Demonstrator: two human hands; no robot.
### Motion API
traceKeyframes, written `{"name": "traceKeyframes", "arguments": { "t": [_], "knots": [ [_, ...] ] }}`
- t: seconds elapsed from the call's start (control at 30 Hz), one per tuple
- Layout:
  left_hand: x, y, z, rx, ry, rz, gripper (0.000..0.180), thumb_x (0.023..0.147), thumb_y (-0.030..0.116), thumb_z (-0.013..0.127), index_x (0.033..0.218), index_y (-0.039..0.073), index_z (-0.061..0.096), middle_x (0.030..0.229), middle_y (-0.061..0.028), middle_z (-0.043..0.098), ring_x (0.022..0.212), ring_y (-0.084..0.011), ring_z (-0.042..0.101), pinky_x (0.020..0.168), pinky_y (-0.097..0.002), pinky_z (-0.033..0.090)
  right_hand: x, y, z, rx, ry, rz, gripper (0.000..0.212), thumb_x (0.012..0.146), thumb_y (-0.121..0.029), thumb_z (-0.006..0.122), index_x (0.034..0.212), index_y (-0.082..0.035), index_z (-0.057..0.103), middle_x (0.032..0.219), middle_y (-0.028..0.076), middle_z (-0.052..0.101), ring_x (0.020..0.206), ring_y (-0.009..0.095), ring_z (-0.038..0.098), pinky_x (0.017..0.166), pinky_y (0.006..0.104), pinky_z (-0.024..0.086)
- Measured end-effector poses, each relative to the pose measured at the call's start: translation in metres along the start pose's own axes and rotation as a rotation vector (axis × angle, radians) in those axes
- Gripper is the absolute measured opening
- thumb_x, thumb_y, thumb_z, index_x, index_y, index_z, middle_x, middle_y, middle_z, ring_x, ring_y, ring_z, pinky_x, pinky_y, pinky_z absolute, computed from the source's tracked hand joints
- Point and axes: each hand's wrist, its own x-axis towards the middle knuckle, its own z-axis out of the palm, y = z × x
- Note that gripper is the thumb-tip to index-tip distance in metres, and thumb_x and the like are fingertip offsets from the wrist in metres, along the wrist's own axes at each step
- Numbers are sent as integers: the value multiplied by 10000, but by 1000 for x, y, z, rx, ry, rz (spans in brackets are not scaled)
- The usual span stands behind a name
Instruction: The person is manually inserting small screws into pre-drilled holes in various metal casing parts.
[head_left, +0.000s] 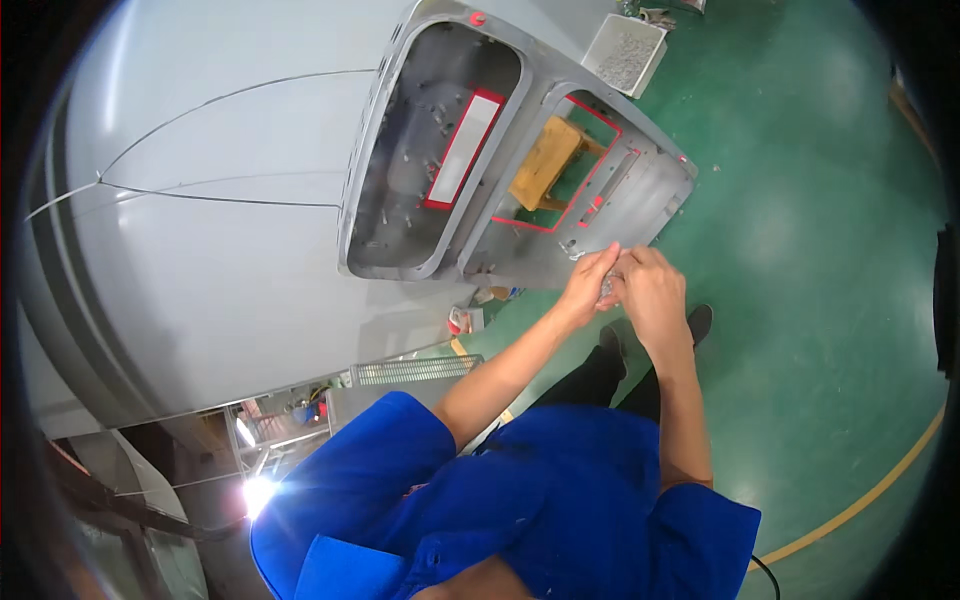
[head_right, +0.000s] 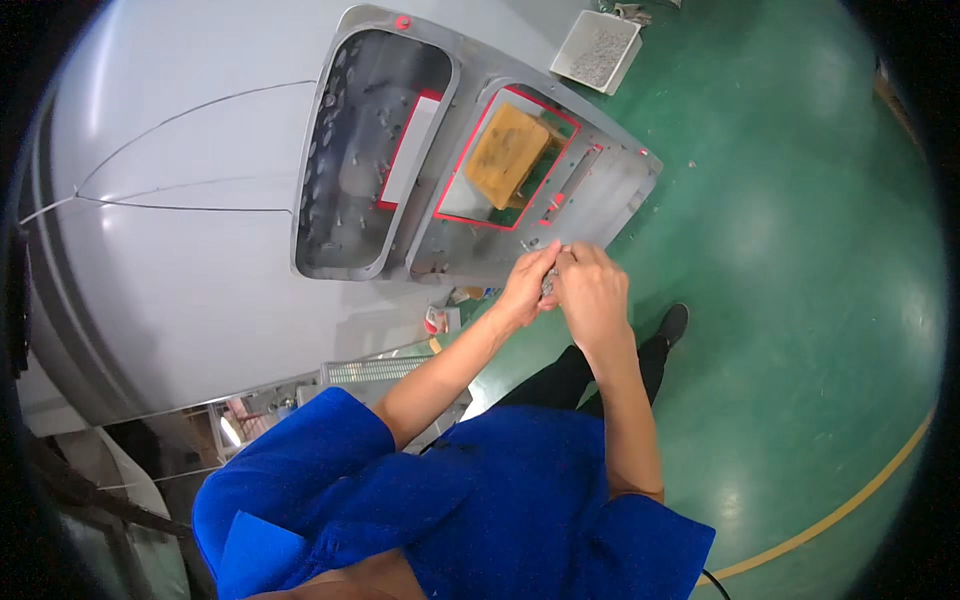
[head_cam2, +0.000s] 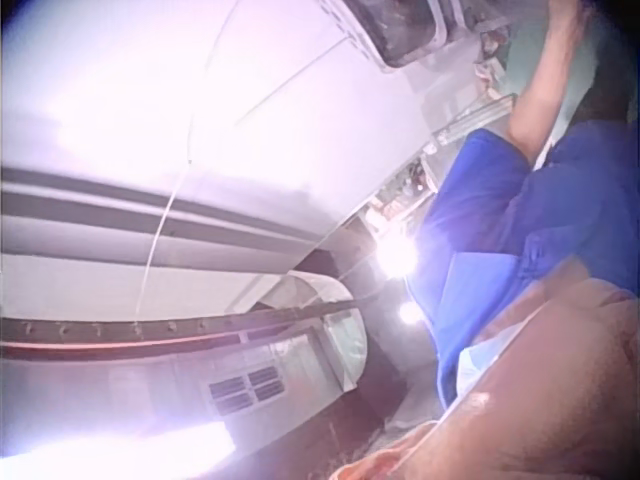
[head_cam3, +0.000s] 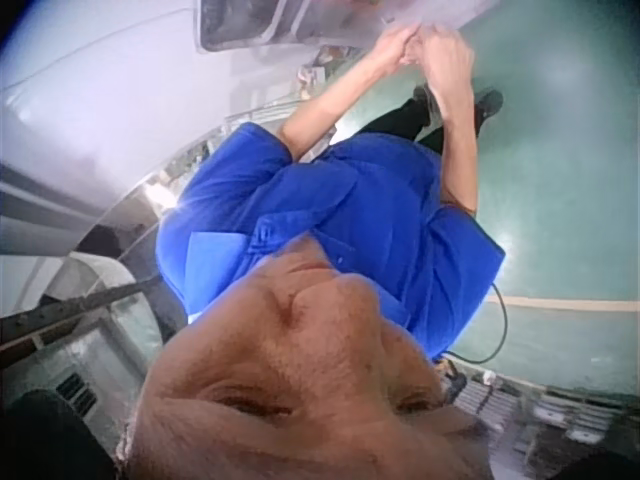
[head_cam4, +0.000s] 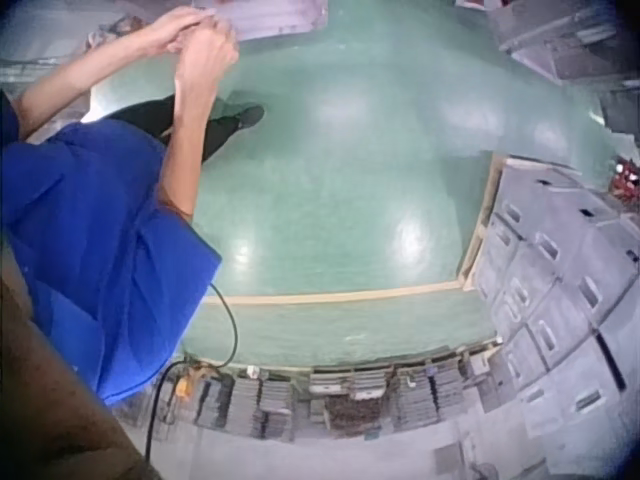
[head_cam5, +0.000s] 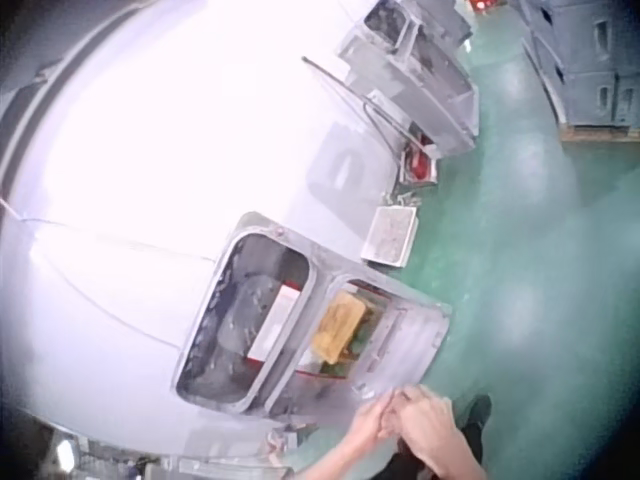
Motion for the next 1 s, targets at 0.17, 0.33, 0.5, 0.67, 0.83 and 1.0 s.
{"name": "traceKeyframes", "arguments": {
  "t": [0.17,0.33,0.5,0.67,0.83,1.0],
  "knots": [
    [15,-2,13,-128,2,-21,370,930,402,477,824,58,563,547,-10,470,366,-77,371,321,-213,198,12,-2,-14,-96,87,-131,78,673,-80,610,710,-14,590,735,97,565,726,263,583,605,392,465],
    [12,-3,20,-221,-71,-70,332,926,357,497,794,57,555,562,-4,484,349,-78,365,314,-210,219,16,6,-32,-25,-86,41,62,715,-63,606,723,-6,582,748,130,588,699,296,585,594,391,455],
    [13,-4,17,-244,-66,-74,298,927,303,510,833,24,559,563,-2,448,389,-75,358,339,-210,227,27,6,-46,370,-150,312,92,714,-28,614,726,11,531,631,174,543,569,315,560,546,362,446],
    [7,7,14,-222,-62,-48,278,934,286,503,883,17,554,576,21,379,445,-63,336,386,-202,237,37,37,-38,793,-202,361,42,798,-14,602,813,24,592,666,32,578,599,122,555,558,248,432],
    [-4,23,-7,-253,2,11,262,929,296,507,894,41,554,601,32,365,465,-55,334,400,-203,227,110,70,-7,866,221,157,198,856,-20,559,1045,21,601,843,61,622,706,120,584,689,229,460],
    [-25,31,-24,-346,35,34,245,925,289,501,862,56,542,606,30,377,462,-61,320,402,-210,220,186,61,13,1023,535,122,164,812,-19,625,971,23,623,865,83,670,763,128,631,750,227,482]
  ]
}}
